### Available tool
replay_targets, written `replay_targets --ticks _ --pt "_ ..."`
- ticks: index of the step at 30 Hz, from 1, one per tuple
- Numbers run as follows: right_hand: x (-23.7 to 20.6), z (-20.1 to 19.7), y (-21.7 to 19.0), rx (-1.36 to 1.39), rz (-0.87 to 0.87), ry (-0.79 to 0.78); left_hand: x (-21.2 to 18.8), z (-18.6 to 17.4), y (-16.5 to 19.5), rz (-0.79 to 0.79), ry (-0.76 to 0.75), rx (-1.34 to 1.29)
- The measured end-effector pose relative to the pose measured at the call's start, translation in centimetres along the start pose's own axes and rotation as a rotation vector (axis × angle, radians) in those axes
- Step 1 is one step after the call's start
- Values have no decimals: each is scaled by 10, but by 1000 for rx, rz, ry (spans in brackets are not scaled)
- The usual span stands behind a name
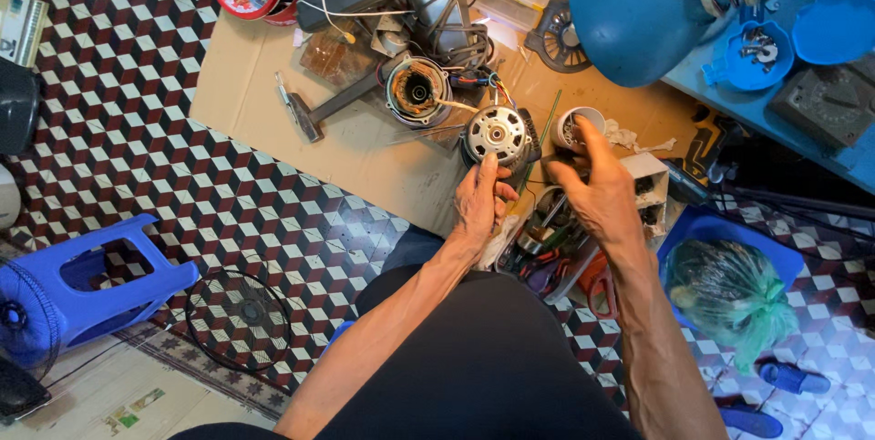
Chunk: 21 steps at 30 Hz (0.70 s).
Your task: The person works on a disassembled electrical motor rotor, using pliers and a screwdriver to adjust and secure internal components. The person repeatedly repositions the rotor and uses tools to manipulate wires and small parts within the assembly.
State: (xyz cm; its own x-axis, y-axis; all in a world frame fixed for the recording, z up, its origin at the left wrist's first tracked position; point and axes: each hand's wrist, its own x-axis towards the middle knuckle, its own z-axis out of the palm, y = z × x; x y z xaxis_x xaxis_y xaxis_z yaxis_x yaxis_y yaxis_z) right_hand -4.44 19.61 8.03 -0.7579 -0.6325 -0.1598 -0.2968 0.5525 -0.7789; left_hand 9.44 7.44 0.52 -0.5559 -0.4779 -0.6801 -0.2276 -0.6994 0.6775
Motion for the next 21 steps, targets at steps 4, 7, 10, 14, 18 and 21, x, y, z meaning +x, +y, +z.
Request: replay_targets --ticks 4,7,10,14,18,21 --pt "-78 -26 40 128 331 355 -12 1 0 0 -17 71" --pt "-125 -28 65 120 497 399 -19 5 -1 15 -14 113" --pt "-160 -13 74 167 652 385 -25 6 -2 16 -37 93" --pt "-195 18 60 148 781 399 -29 1 0 19 -65 71" --pt "-214 46 49 104 905 305 -26 -5 -4 30 -39 62" --pt "-199 72 62 -280 350 378 -18 -5 -12 33 -46 31"
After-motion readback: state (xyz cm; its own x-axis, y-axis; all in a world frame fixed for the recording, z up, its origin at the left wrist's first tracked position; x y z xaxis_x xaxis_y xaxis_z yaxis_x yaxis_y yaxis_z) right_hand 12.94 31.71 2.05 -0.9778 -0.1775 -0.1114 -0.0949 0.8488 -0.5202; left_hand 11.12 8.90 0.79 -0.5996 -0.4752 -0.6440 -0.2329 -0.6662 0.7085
